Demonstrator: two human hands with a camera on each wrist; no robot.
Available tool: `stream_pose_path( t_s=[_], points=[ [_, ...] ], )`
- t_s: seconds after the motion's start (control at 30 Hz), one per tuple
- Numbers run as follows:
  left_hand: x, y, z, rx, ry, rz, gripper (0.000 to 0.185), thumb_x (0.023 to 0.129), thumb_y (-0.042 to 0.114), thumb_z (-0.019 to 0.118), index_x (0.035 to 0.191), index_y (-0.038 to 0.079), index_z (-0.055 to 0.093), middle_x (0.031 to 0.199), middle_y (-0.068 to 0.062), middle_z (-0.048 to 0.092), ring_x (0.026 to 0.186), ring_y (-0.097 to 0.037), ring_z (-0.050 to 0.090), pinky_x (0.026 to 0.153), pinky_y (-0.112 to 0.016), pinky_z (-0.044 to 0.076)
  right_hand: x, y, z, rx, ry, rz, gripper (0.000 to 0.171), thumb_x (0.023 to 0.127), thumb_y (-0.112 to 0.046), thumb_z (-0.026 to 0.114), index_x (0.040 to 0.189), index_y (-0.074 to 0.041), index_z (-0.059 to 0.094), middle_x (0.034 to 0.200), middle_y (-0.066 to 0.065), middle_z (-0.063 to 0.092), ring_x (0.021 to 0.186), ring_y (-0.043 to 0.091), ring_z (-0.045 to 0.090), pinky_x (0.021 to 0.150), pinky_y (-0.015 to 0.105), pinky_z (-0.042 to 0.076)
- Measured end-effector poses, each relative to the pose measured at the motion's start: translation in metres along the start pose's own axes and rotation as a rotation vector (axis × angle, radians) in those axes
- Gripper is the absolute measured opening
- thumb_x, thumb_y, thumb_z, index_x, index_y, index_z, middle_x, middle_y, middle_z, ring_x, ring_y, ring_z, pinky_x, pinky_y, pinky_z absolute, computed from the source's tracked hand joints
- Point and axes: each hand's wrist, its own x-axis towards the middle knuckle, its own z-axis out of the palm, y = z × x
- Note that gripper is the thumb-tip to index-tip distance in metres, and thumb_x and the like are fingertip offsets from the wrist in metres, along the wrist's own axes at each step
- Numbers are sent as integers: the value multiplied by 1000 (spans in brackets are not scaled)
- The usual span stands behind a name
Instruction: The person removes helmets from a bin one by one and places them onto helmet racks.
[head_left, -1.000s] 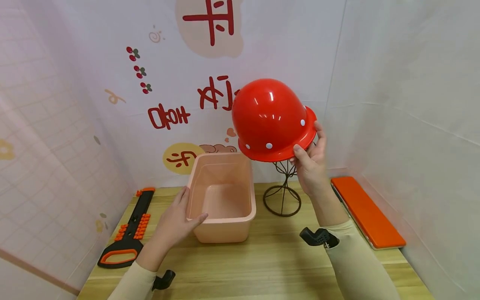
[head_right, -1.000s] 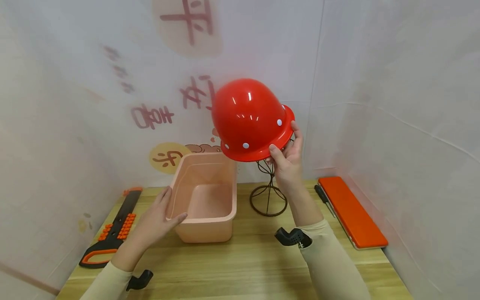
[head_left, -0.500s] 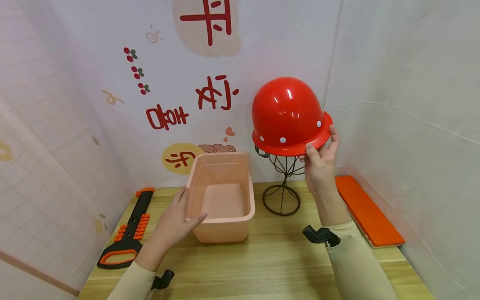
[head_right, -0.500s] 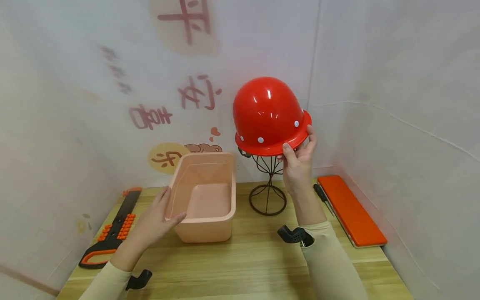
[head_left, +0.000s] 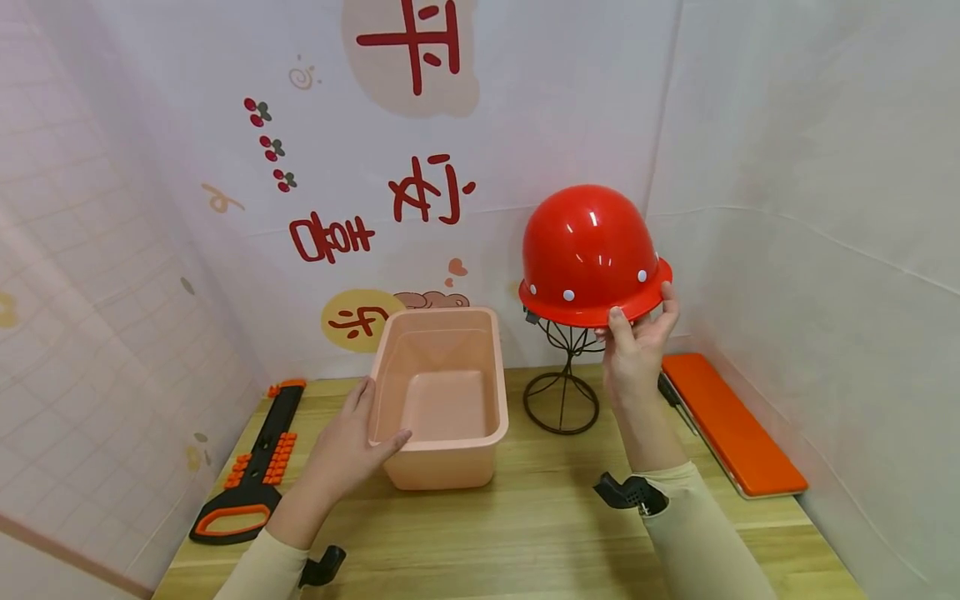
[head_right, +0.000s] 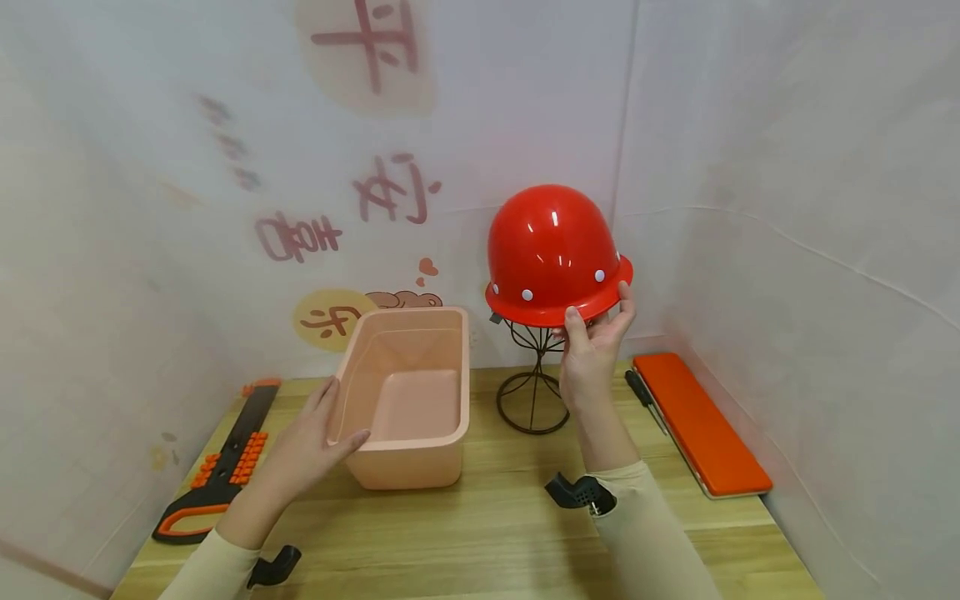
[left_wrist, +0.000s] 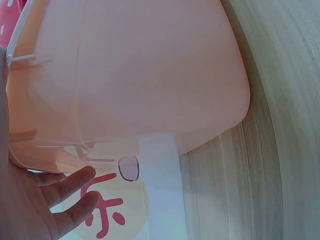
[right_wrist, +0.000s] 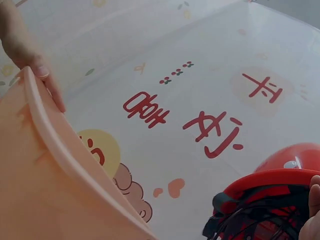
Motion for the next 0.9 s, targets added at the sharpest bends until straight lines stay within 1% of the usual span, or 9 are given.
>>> stream_pose_path(
  t_s=[0.17, 0.23, 0.43, 0.53, 0.63, 0.77, 0.9],
  points=[
    [0, 1, 0, -6, -1, 0, 126, 94, 84, 65, 177, 2, 17, 180, -24, 21, 143, -56, 55, 100, -75, 55, -8, 5, -5, -44, 29, 10, 80, 107, 12, 61, 168, -19, 18, 164, 21, 45, 95, 23, 60, 78, 23, 62],
    [0, 1, -1, -6, 0, 1, 125, 94, 84, 65, 176, 2, 18, 180, -24, 21, 142, -56, 55, 100, -75, 55, -12, 7, -6, -54, 32, 17, 80, 107, 11, 61, 168, -19, 18, 164, 20, 45, 95, 24, 60, 79, 23, 62],
    [0, 1, -1, -8, 4, 9, 125, 95, 83, 65, 176, 1, 18, 180, -25, 21, 142, -56, 56, 99, -75, 56, -26, 16, -8, -83, 56, 18, 80, 108, 10, 62, 168, -20, 18, 164, 19, 45, 103, 26, 61, 81, 23, 62],
    [-1, 0, 0, -8, 3, 11, 125, 95, 83, 64, 176, 1, 18, 180, -25, 21, 141, -56, 56, 99, -75, 56, -33, 21, -9, -85, 77, 18, 80, 108, 9, 62, 168, -21, 18, 163, 20, 46, 98, 25, 60, 79, 23, 61],
    [-1, -1, -1, -3, 1, 13, 125, 95, 84, 63, 176, 1, 18, 180, -24, 21, 142, -55, 56, 100, -74, 55, -39, 25, -11, -96, 81, 32, 79, 109, 7, 62, 168, -23, 17, 163, 20, 45, 92, 24, 59, 77, 23, 61],
    [0, -1, -2, 5, -2, 13, 124, 96, 83, 63, 176, 0, 18, 180, -24, 21, 142, -55, 56, 100, -74, 56, -47, 31, -12, -119, 89, 36, 79, 110, 4, 63, 167, -24, 16, 164, 17, 44, 95, 24, 60, 80, 24, 61],
    [1, -1, -2, 6, -2, 13, 124, 96, 82, 64, 176, -1, 18, 180, -24, 21, 142, -55, 56, 100, -74, 56, -53, 37, -12, -139, 119, 37, 79, 109, 3, 64, 166, -24, 17, 164, 16, 44, 95, 26, 59, 80, 26, 61]
  ],
)
